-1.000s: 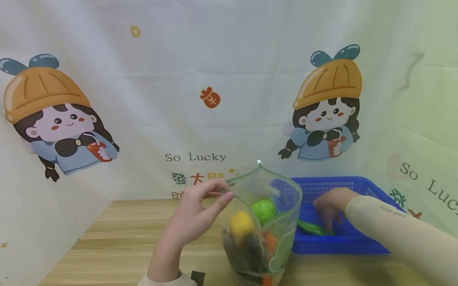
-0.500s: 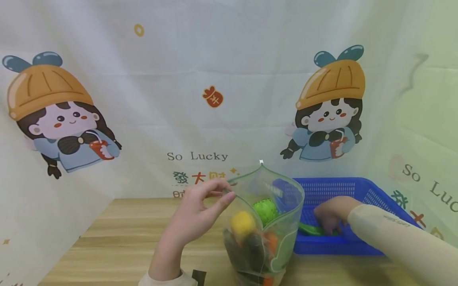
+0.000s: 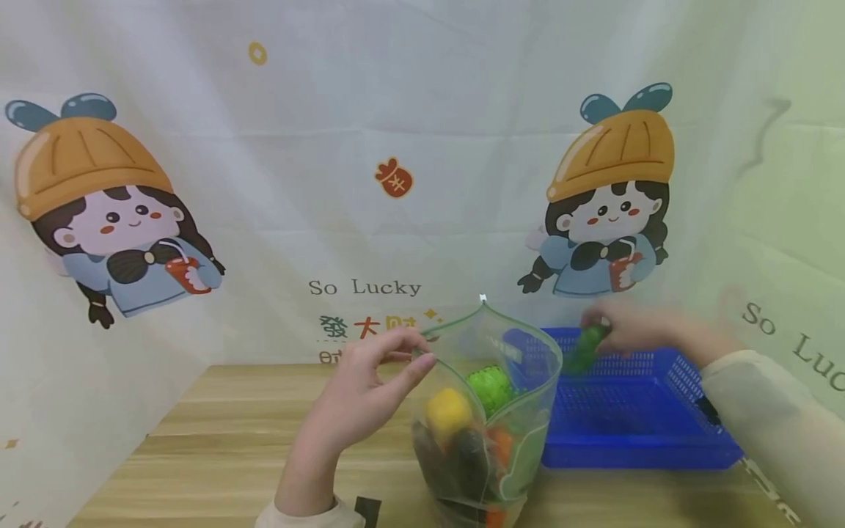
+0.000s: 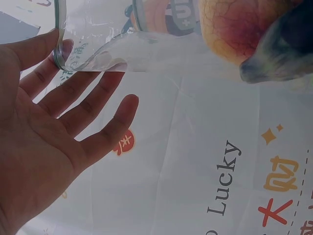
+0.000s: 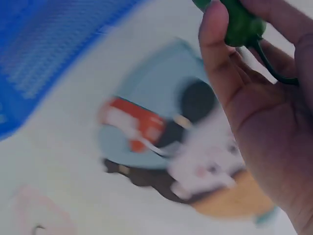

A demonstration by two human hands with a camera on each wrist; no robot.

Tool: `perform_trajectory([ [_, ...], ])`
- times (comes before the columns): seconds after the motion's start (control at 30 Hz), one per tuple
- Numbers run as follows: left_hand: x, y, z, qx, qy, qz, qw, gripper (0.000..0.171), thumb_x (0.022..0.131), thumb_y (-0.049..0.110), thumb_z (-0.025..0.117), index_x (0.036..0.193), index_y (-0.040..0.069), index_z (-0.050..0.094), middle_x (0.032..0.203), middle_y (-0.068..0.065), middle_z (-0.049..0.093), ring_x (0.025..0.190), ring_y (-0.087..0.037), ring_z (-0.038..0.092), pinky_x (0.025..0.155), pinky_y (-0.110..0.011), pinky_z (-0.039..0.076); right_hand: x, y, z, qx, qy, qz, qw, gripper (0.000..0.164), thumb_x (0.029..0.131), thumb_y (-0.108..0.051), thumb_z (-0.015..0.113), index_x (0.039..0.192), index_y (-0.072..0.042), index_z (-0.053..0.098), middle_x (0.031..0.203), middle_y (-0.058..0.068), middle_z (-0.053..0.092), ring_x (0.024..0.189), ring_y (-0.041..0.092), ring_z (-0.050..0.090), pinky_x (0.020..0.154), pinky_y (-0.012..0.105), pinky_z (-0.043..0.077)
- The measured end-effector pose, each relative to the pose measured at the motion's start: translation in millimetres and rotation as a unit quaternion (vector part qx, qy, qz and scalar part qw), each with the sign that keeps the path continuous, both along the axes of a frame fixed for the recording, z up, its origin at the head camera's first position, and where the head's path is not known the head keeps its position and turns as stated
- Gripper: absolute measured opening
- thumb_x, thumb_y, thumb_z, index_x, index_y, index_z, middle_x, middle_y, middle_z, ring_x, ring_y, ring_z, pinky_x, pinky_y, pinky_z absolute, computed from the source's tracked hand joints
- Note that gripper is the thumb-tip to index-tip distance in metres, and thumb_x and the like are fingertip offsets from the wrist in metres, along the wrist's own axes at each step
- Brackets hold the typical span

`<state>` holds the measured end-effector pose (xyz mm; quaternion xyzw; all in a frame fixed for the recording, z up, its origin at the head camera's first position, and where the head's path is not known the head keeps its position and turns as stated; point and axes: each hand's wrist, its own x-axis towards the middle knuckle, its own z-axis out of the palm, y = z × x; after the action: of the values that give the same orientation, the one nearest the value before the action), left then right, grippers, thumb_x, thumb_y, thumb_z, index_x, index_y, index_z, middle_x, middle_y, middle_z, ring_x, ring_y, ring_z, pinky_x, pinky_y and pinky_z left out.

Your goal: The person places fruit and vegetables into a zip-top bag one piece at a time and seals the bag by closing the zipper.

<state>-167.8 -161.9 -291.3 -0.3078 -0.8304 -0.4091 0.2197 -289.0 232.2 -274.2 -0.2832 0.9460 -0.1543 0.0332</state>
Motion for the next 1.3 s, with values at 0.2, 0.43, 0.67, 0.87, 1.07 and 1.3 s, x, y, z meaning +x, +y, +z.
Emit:
perform_trajectory([
  [0.2,-0.5,2,-0.9,-0.002,0.004,-0.001,1.0,0.005,0.103,0.023,0.072,0.106,0.019,0.073,0.108,0.005,0.079,0.106,-0.021,0.077,0.098,-0.049,0.064,46.5,-4,50.8,-0.144,0.179,-0.068,0.971,0.045,0.091,-0.012,0.085,0.128,-0.001,0.062,0.116,0.014,0.073,0.095,0.019,0.074,0.077,0.024,0.062],
  [0.43,0.9,2,-0.8,-0.003,-0.002,0.002,1.0,0.006,0.105,0.025,0.07,0.105,0.02,0.073,0.109,0.005,0.08,0.107,-0.023,0.077,0.097,-0.052,0.064,117.4,-28,46.7,-0.502,0.269,-0.082,0.818,0.046,0.088,0.012,0.078,0.128,-0.007,0.066,0.115,-0.008,0.072,0.095,-0.003,0.073,0.085,0.008,0.059],
  [0.67,-1.7,4,-2.5,-0.001,0.002,-0.013,0.9999,0.005,0.104,0.022,0.071,0.106,0.018,0.073,0.109,0.004,0.079,0.106,-0.021,0.077,0.102,-0.049,0.063,145.6,-64,12.9,-0.65,0.32,0.125,0.677,0.051,0.077,0.032,0.07,0.126,0.023,0.059,0.12,0.017,0.076,0.099,0.019,0.078,0.088,0.019,0.064],
  [0.87,2.1,2,-1.6,0.003,-0.013,-0.002,0.9999,0.005,0.104,0.027,0.07,0.104,0.022,0.073,0.117,0.001,0.08,0.109,-0.027,0.077,0.098,-0.056,0.063,142.9,-90,5.5,-0.617,0.324,0.153,0.701,0.049,0.082,0.023,0.077,0.128,0.024,0.058,0.126,0.014,0.074,0.112,0.02,0.076,0.101,0.024,0.062],
  [1.07,1.4,3,-0.8,-0.003,0.005,-0.007,1.0,0.005,0.104,0.025,0.07,0.105,0.021,0.073,0.113,0.003,0.08,0.108,-0.025,0.077,0.098,-0.051,0.063,149.3,-97,0.7,-0.489,0.346,0.022,0.8,0.06,0.081,0.004,0.088,0.137,0.002,0.064,0.116,-0.003,0.079,0.12,0.002,0.07,0.115,0.015,0.048],
  [1.3,0.1,4,0.7,-0.003,0.012,-0.02,0.9997,0.003,0.104,0.023,0.071,0.104,0.021,0.073,0.11,0.006,0.08,0.109,-0.021,0.077,0.099,-0.051,0.063,146.8,-101,-2.0,-0.284,0.301,-0.06,0.908,0.03,0.084,-0.027,0.092,0.108,-0.021,0.077,0.115,-0.002,0.077,0.12,0.021,0.068,0.105,0.036,0.056],
])
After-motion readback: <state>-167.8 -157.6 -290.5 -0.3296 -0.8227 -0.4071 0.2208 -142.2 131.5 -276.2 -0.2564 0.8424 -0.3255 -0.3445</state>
